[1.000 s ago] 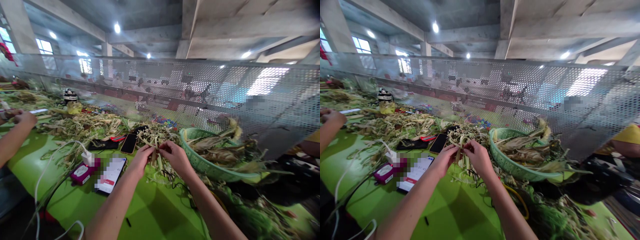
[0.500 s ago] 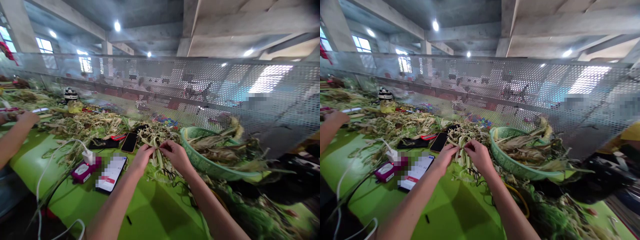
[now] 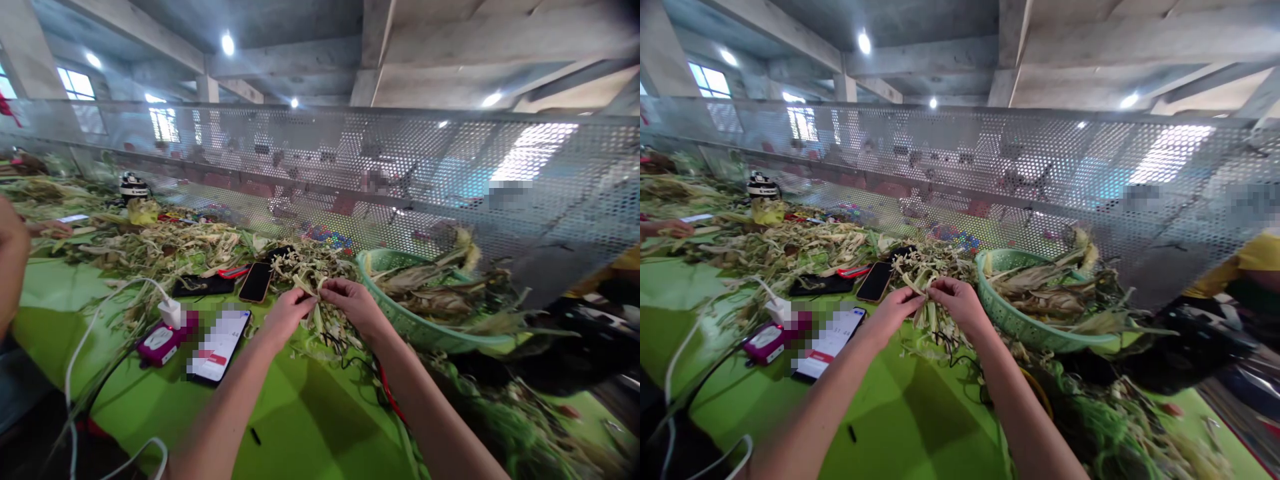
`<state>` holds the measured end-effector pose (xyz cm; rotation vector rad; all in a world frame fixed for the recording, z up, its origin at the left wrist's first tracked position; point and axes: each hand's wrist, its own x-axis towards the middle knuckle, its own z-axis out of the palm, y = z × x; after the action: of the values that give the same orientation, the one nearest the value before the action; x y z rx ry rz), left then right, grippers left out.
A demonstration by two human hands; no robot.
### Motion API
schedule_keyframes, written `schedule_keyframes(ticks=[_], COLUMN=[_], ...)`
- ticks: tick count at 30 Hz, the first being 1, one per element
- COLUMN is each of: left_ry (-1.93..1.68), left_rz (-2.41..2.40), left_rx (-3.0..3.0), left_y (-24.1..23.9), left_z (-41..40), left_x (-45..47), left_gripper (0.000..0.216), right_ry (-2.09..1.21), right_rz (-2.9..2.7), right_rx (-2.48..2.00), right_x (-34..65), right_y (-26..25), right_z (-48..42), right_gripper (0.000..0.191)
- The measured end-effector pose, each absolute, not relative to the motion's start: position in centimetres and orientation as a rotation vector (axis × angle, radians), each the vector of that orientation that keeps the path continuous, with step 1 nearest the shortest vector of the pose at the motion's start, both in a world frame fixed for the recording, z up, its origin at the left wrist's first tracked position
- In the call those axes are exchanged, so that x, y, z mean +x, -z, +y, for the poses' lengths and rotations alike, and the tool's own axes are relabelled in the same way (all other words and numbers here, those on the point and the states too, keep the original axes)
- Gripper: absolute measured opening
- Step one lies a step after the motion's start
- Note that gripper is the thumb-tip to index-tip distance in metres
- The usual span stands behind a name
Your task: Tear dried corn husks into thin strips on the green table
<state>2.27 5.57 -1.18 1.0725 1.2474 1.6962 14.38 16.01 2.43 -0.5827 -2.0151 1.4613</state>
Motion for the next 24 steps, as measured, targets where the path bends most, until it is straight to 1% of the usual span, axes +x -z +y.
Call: schedule_keyframes(ticks=[8, 12, 15, 19, 24], left_ry=[-1.602, -1.594, -1.681, -1.832, -1.923], left_rz=[1.374, 1.348, 1.284, 1.144, 1.070], left_rx=[1.238, 1.232, 1.025, 0.698, 0.588], left_y=[1.2, 1.0, 1.1, 1.4, 1.5], left_z=[5.6, 5.4, 5.6, 6.0, 6.1], left_x=[2.1, 2.3, 2.6, 2.7, 2.2], left_gripper=[0.031, 0.028, 0.028, 0.032, 0.034], right_ry=[-1.099, -1.054, -1.139, -1.341, -1.692], right_rz=[-2.050, -2.019, -1.949, -1.726, -1.671], right_rx=[-0.599, -0.618, -0.632, -0.695, -0.765], right_x=[13.7, 13.4, 13.4, 13.6, 13.6], right_y=[-1.1, -0.7, -0.9, -1.8, -2.5], right_z=[16.3, 16.2, 15.9, 15.4, 14.1], right_gripper=[0.017, 0.015, 0.021, 0.033, 0.027])
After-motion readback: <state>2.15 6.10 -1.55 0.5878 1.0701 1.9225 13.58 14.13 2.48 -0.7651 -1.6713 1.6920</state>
